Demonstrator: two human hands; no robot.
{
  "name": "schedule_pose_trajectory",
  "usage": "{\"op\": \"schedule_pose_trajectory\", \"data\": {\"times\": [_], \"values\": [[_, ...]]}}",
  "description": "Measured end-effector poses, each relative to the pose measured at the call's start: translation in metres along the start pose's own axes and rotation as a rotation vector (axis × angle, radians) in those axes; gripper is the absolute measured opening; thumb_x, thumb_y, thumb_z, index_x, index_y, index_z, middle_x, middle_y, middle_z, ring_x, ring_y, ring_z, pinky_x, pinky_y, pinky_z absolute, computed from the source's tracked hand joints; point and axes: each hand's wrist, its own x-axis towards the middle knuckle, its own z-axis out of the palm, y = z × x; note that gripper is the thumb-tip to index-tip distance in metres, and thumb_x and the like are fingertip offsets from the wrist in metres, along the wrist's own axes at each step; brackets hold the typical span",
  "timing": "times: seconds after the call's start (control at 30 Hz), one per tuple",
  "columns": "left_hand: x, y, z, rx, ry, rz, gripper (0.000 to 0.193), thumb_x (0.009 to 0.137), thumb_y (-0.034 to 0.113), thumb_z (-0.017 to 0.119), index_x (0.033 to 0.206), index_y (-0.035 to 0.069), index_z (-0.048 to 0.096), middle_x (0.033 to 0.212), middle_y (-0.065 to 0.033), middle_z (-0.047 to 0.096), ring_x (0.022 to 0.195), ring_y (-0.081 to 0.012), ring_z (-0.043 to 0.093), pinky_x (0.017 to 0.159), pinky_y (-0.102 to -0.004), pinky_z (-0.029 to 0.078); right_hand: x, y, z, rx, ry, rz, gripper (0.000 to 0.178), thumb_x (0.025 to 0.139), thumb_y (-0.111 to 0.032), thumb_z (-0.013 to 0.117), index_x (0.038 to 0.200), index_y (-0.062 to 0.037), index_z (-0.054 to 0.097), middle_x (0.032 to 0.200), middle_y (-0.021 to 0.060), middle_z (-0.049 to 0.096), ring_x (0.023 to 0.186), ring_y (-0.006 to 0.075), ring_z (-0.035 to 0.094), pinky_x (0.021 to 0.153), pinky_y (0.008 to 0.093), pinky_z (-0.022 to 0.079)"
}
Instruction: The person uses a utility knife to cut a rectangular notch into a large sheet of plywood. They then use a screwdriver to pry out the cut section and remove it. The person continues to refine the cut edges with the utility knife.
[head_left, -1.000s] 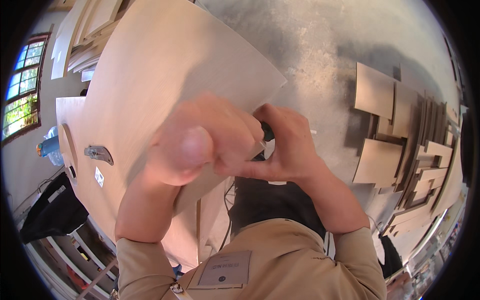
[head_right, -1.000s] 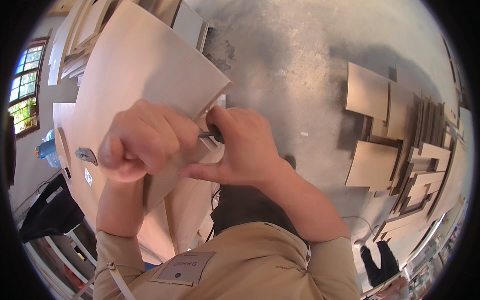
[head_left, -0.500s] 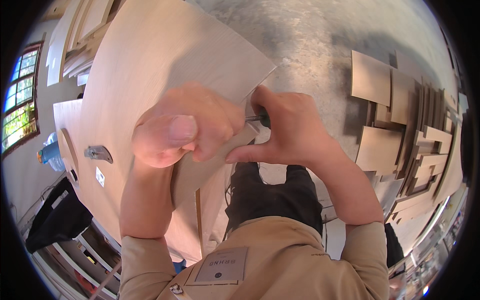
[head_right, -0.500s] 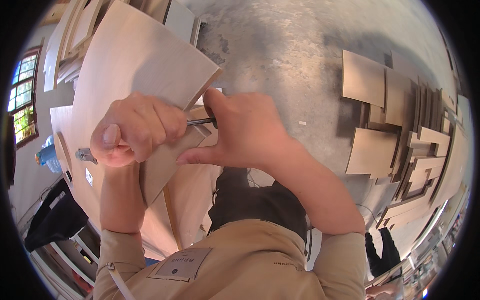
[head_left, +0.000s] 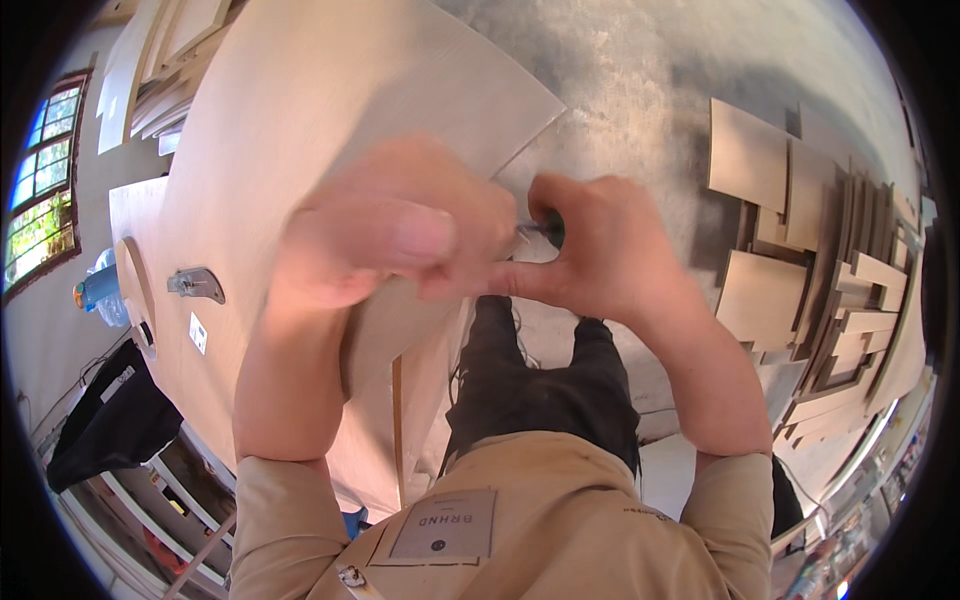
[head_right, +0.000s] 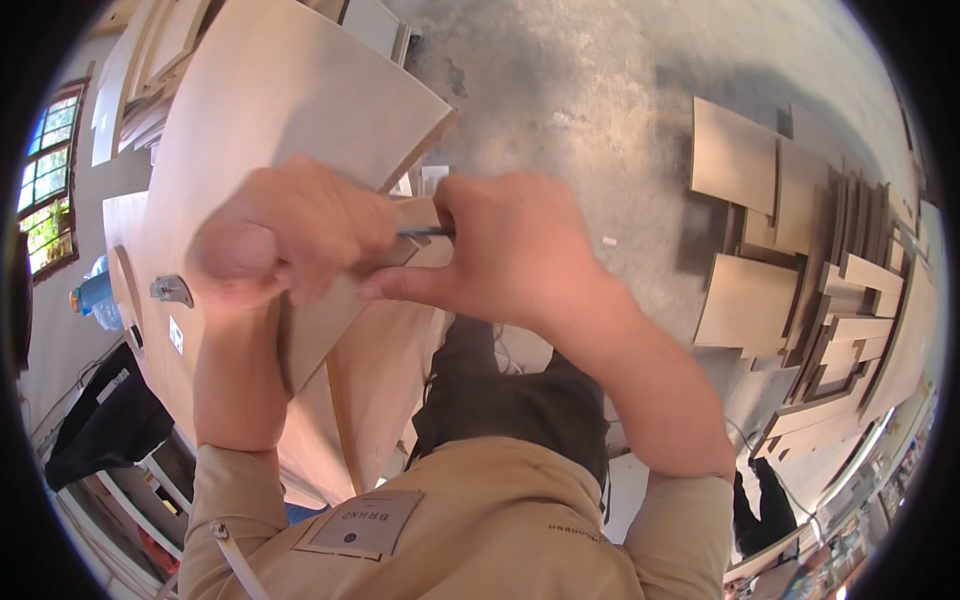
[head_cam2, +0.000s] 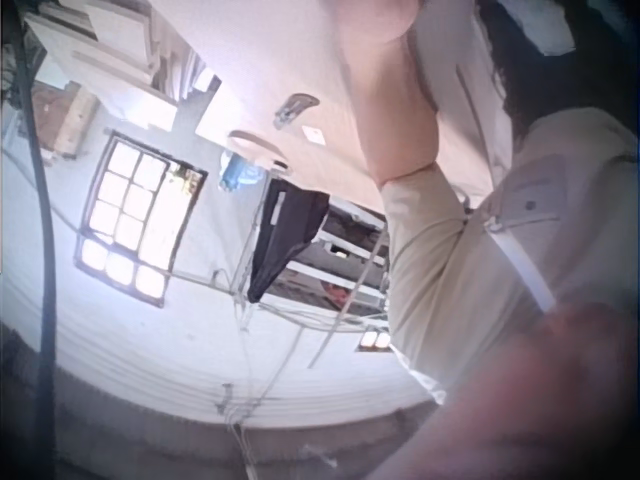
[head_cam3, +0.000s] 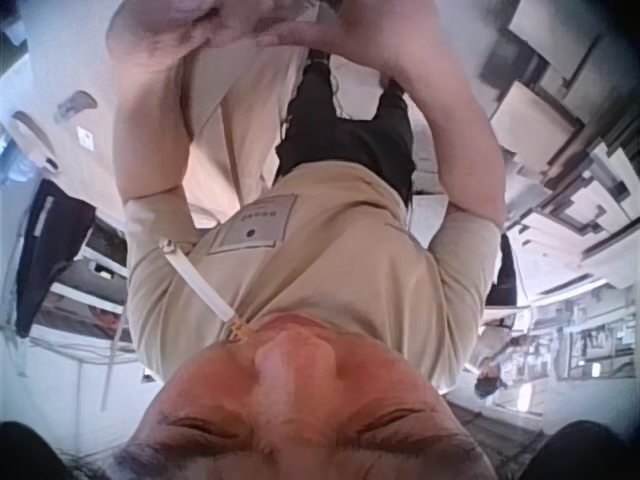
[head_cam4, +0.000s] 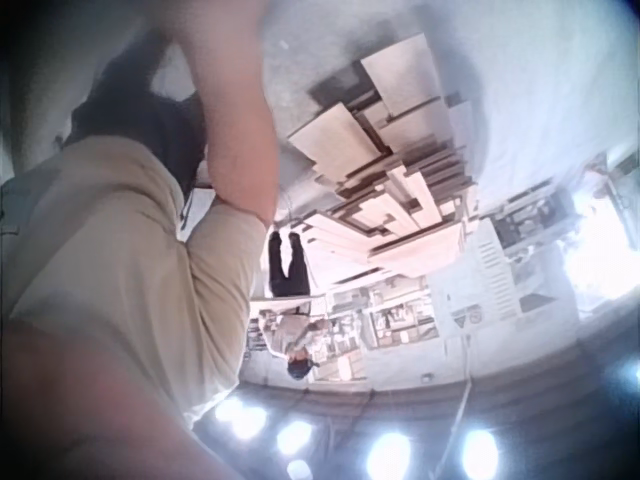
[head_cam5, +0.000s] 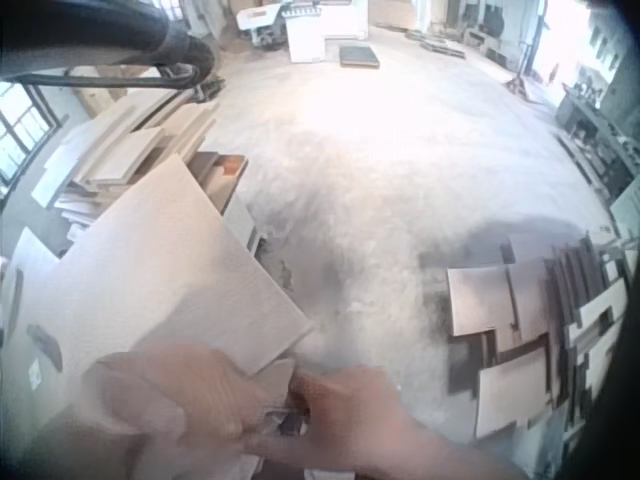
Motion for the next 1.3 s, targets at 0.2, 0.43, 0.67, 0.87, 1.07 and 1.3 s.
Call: {"op": "schedule_pose_trajectory", "data": {"times": [0.2,0.43,0.67,0.87,1.07,1.3], "values": [[0.0,0.005,-0.003,0.064,-0.021,-0.017,0.04,0.087,0.027,0.049,0.054,0.003,0.047,0.054,-0.008,0.046,0.05,-0.02,0.039,0.05,-0.0353,0.028,0.002,-0.003,-0.007,-0.134,0.04,-0.057,0.082,0.061,-0.082,0.082,0.077,-0.0024,0.067,0.066,0.0132,0.067,0.066,0.0347,0.07,0.062,0.0426,0.055],[-0.007,0.006,0.002,0.003,-0.07,-0.145,0.044,0.09,0.029,0.05,0.056,0.001,0.053,0.051,-0.0049,0.046,0.048,-0.0141,0.036,0.049,-0.0329,0.027,0.0,-0.01,-0.013,-0.27,-0.007,-0.04,0.084,0.061,-0.085,0.078,0.07,-0.0022,0.066,0.06,0.0134,0.064,0.06,0.0353,0.068,0.059,0.0443,0.054],[-0.011,0.006,0.004,0.07,-0.073,-0.168,0.044,0.094,0.03,0.053,0.06,0.002,0.055,0.054,-0.0051,0.048,0.05,-0.0145,0.041,0.05,-0.0323,0.031,0.005,-0.019,-0.027,-0.459,-0.095,-0.063,0.08,0.069,-0.082,0.074,0.072,-0.0026,0.07,0.061,0.014,0.066,0.061,0.0351,0.069,0.06,0.0439,0.056],[-0.001,0.001,0.004,0.189,-0.175,-0.065,0.043,0.098,0.034,0.055,0.066,0.005,0.058,0.06,-0.0079,0.056,0.055,-0.0216,0.051,0.056,-0.0376,0.041,0.008,-0.032,-0.046,-0.508,-0.251,-0.04,0.057,0.072,-0.058,0.082,0.083,-0.003,0.071,0.074,0.0195,0.071,0.079,0.0409,0.073,0.072,0.049,0.058],[-0.014,-0.011,0.004,0.236,-0.149,-0.024,0.043,0.099,0.033,0.054,0.069,0.003,0.058,0.061,-0.0075,0.055,0.055,-0.0189,0.052,0.053,-0.0352,0.037,-0.014,-0.013,-0.032,-0.569,-0.23,-0.194,0.065,0.079,-0.068,0.076,0.086,-0.0034,0.07,0.073,0.0183,0.07,0.077,0.0418,0.072,0.069,0.0493,0.056],[-0.027,-0.025,-0.026,0.381,0.751,0.231,0.049,0.107,0.04,0.046,0.08,0.002,0.062,0.071,-0.0057,0.057,0.061,-0.0165,0.054,0.058,-0.0323,0.042,-0.02,0.002,-0.025,0.153,0.119,-0.145,0.049,0.086,-0.052,0.079,0.086,-0.0041,0.068,0.066,0.0138,0.065,0.063,0.0359,0.065,0.063,0.0451,0.051]]}}
